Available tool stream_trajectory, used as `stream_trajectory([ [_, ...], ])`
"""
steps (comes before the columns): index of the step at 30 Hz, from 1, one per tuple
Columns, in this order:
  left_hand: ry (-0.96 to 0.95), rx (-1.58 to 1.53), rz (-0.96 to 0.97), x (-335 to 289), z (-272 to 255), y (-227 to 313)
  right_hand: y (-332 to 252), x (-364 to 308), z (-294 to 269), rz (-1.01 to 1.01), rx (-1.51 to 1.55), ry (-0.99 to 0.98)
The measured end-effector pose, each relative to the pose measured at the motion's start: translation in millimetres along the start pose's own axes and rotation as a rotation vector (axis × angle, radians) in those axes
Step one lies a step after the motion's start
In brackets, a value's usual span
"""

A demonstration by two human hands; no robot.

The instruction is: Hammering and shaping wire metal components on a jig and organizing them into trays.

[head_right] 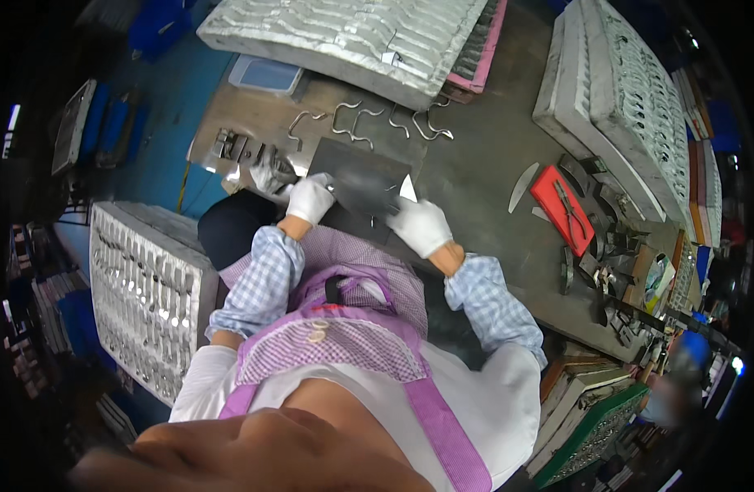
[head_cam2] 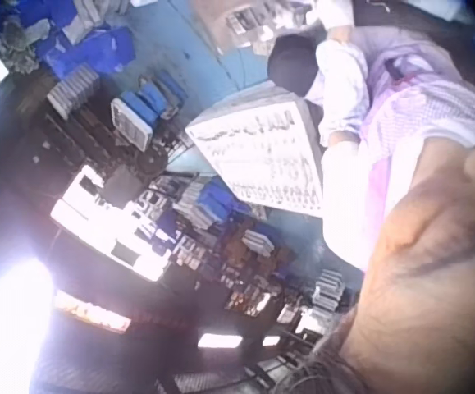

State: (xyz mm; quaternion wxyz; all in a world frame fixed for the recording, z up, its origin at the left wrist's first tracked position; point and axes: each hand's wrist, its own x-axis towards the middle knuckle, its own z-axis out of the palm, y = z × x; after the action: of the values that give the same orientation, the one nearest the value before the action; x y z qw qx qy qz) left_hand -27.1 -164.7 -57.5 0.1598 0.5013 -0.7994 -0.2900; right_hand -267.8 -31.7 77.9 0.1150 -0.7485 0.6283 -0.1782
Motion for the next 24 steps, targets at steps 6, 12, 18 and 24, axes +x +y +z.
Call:
stream_trajectory([
  [6, 0.141, -0.197, 0.048, -33, -30, 51, 72, -74, -37, 0.779, -0.381, 0.230],
  [12, -0.385, -1.570, -0.699, -44, -9, 122, 7, -24, 72, 0.499, -0.291, 0.129],
  [18, -0.091, -1.569, -0.786, -58, 1, 133, -43, -18, 73, 0.575, 0.867, 0.526],
  [24, 0.086, -1.661, -0.926, -71, -5, 126, -85, 15, 28, 0.752, 0.615, 0.168],
])
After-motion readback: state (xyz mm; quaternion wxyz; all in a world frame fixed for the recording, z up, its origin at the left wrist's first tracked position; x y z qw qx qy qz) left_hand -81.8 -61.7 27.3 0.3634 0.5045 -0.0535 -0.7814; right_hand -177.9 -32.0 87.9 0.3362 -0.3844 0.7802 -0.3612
